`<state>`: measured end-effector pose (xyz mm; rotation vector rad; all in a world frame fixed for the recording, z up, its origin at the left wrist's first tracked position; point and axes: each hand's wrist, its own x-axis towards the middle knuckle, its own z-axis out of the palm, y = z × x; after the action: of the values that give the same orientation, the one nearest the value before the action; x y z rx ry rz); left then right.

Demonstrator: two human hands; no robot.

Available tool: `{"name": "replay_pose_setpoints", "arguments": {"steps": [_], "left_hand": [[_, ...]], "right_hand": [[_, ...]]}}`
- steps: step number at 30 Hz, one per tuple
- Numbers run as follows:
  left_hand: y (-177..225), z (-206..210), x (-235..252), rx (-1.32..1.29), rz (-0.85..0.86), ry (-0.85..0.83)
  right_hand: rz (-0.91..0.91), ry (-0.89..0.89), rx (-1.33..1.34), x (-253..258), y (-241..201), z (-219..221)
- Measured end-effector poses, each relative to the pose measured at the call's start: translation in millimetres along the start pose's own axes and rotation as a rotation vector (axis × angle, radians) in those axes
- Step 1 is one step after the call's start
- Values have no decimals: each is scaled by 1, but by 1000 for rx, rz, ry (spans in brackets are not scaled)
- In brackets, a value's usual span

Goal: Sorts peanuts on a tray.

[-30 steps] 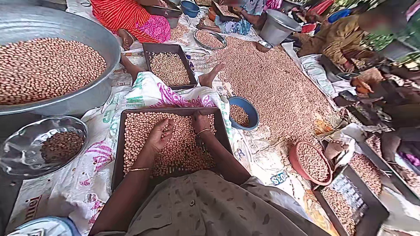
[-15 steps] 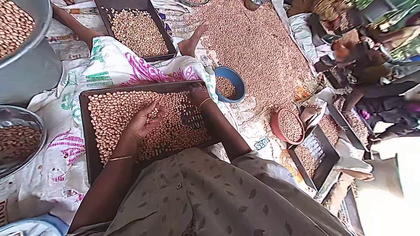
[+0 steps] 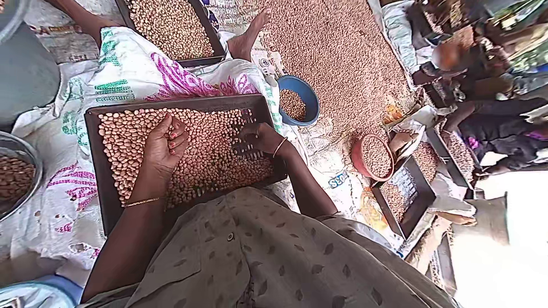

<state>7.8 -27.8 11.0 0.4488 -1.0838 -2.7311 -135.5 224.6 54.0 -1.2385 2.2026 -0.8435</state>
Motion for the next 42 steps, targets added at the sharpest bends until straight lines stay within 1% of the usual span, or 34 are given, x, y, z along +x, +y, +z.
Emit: {"name": "replay_pose_setpoints", "arguments": {"steps": [2,3,6,7,9,12,18,20,23,27,30,33,36,38,39,41,42], "left_hand": [[-1,-4,1,-8,26,-21],[-1,-6,2,3,33,-17],[1,-11,4,6,52,-11],[2,-11,4,9,51,-6],[4,-8,5,3,49,6],[8,-1,8,-15,35,27],[6,0,9,2,30,20],[3,-5,7,25,31,7],[6,-1,9,39,22,33],[7,2,9,60,4,35],[5,3,9,55,-3,41],[4,2,10,39,-7,26],[4,1,9,99,-38,6],[4,1,8,212,-90,-23],[4,2,8,271,-123,-32],[4,5,6,326,-199,-57],[3,6,5,307,-219,-77]], "right_hand": [[43,120,-131,34,-1,0],[114,134,-217,51,-3,3],[301,105,-442,91,-3,19],[340,98,-474,97,-1,26],[363,111,-491,102,3,33],[336,108,-473,96,7,35],[163,217,-478,95,25,41],[144,219,-486,94,26,43],[103,237,-517,93,28,45],[134,232,-566,91,23,45],[76,328,-613,92,30,53],[60,396,-562,93,33,54],[91,479,-387,89,30,46],[-34,595,-189,85,18,40],[-113,601,-47,82,6,39],[-253,553,225,78,-26,44],[-299,568,270,78,-37,48]]}}
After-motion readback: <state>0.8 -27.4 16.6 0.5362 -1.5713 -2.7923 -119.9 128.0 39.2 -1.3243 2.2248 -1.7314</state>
